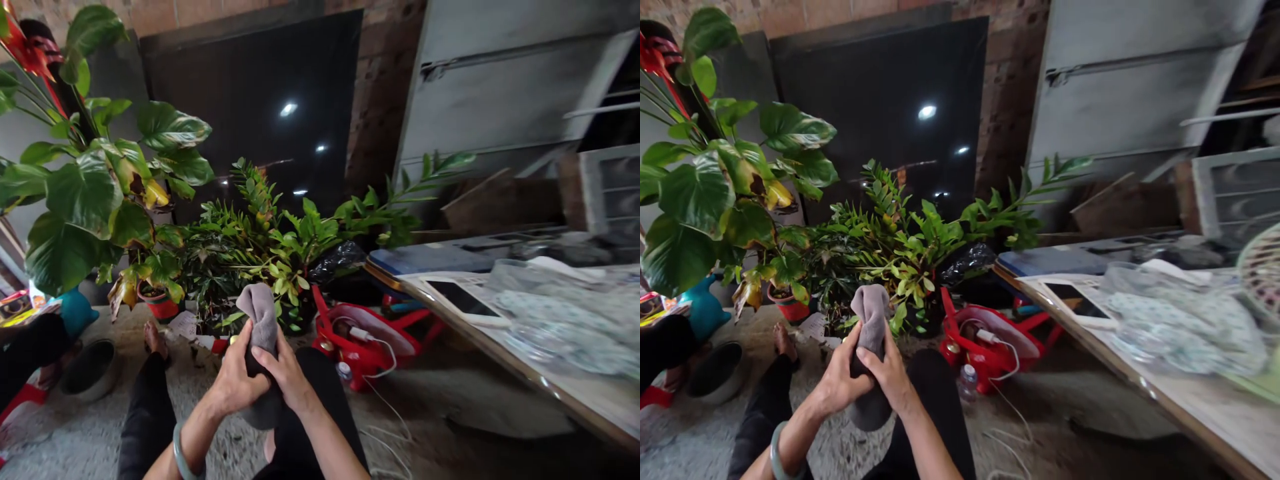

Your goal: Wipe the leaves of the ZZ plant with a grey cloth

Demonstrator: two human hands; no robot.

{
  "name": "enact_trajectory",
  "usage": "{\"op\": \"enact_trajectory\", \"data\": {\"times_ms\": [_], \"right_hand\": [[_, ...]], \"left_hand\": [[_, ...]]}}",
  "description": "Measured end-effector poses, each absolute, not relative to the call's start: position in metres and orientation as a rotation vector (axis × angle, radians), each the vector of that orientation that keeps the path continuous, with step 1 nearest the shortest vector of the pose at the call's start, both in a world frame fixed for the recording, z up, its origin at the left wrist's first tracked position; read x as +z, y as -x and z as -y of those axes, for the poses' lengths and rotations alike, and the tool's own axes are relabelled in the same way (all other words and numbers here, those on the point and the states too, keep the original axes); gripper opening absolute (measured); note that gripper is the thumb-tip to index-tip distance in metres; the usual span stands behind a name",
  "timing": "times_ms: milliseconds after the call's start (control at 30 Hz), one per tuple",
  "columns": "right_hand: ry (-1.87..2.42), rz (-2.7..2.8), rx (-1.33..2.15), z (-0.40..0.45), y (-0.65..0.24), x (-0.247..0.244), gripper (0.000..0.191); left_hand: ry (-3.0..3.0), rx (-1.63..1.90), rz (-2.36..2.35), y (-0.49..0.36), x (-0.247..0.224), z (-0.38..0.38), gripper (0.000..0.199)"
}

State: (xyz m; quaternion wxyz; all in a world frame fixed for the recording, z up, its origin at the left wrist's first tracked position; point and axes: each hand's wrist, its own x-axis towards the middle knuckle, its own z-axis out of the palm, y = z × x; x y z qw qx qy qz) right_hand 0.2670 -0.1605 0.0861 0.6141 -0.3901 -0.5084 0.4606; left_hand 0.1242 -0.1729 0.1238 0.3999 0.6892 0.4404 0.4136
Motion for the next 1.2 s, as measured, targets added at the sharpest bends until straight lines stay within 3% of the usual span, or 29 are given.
{"op": "enact_trajectory", "data": {"times_ms": [267, 533, 800, 967, 1133, 1200], "right_hand": [[1.138, 0.904, 1.059, 0.174, -0.263, 0.075, 0.053], [1.212, 0.777, 1.030, 0.173, -0.269, 0.063, 0.048], [1.194, 0.780, 1.079, 0.173, -0.265, 0.055, 0.047], [1.186, 0.749, 1.064, 0.156, -0.285, 0.082, 0.052], [1.175, 0.779, 0.661, 0.091, -0.294, 0.131, 0.064], [1.220, 0.952, 0.678, 0.076, -0.278, 0.135, 0.069]], "left_hand": [[-1.739, 0.958, -1.259, -0.141, 0.106, 0.184, 0.085], [-1.906, 1.040, -1.250, -0.133, 0.110, 0.189, 0.061], [-1.717, 1.028, -1.256, -0.129, 0.100, 0.183, 0.058], [-1.366, 1.142, -1.092, -0.106, 0.104, 0.168, 0.055], [-1.146, 1.301, -1.135, -0.087, 0.103, 0.154, 0.046], [-1.124, 1.244, -1.172, -0.084, 0.096, 0.151, 0.045]]}}
